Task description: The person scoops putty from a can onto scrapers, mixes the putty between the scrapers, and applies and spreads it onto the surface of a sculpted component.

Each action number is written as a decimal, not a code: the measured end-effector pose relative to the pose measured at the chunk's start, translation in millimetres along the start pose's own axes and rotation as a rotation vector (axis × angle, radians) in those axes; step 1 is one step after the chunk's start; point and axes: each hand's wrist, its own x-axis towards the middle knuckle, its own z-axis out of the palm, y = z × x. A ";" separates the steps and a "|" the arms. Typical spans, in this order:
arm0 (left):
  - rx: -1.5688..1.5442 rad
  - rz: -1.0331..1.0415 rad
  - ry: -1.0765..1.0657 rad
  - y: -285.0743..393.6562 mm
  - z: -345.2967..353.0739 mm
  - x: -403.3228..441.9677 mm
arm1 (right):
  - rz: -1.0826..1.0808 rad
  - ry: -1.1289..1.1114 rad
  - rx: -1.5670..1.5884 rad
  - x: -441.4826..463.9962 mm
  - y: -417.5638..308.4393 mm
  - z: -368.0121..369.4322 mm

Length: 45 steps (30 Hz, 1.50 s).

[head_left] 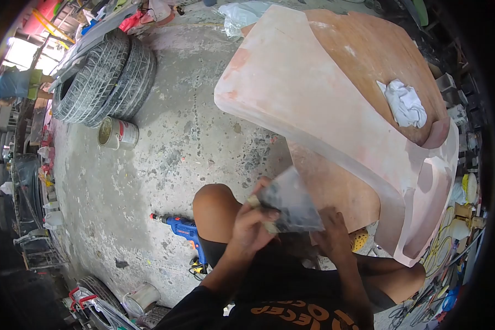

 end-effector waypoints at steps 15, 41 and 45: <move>2.484 0.573 -0.474 184.4 97.5 155.7 | 0.128 0.219 0.214 -8.5 -13.0 -88.9; 2.448 0.618 -0.569 125.8 66.5 133.7 | -0.042 0.408 0.250 80.4 -1.6 -145.0; 2.334 0.430 -0.518 158.4 87.2 127.1 | -0.107 0.264 -0.071 150.7 26.4 -145.8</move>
